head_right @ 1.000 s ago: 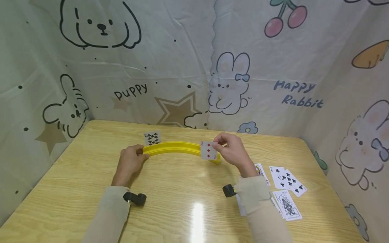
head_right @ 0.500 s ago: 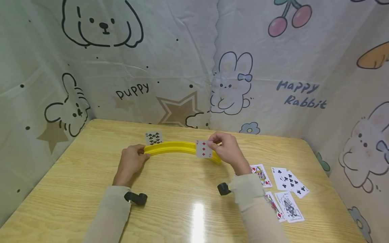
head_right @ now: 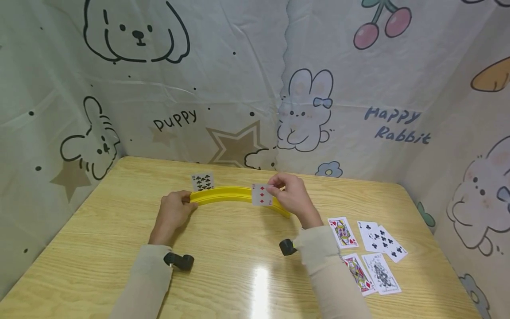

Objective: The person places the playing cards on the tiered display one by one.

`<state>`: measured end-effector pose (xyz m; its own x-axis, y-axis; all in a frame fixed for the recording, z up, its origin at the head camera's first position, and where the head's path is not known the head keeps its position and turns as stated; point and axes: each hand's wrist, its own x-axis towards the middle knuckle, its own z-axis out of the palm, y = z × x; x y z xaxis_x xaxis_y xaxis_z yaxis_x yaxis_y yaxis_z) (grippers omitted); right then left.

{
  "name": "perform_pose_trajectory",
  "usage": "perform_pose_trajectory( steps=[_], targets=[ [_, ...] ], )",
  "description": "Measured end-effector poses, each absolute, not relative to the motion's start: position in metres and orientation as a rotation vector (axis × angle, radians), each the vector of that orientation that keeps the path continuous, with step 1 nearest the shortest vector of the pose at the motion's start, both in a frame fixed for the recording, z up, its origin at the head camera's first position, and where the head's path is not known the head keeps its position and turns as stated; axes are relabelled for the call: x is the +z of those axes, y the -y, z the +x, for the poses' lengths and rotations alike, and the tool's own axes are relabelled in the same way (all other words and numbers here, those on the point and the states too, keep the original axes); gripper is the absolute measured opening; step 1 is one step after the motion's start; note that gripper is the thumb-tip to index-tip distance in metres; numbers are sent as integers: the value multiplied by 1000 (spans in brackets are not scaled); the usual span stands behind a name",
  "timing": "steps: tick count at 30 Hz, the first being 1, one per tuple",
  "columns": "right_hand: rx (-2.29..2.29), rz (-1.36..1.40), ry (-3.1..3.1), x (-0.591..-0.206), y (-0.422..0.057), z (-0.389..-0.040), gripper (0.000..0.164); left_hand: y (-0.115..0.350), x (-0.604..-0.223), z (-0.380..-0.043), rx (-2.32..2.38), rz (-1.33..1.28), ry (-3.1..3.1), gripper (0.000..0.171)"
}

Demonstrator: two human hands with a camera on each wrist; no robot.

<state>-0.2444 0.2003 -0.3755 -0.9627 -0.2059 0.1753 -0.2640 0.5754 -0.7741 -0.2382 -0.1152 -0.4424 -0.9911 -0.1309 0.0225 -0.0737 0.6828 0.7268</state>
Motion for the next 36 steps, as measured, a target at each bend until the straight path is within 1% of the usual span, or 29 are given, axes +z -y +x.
perform_pose_trajectory(
  steps=[17,36],
  targets=[
    [1388,447,2702,-380,-182,-252,4,116,-443,-236,-1174,142,2813,41],
    [1424,452,2704,-386,-161,-259,6,116,-444,-238,-1169,146,2818,40]
  ],
)
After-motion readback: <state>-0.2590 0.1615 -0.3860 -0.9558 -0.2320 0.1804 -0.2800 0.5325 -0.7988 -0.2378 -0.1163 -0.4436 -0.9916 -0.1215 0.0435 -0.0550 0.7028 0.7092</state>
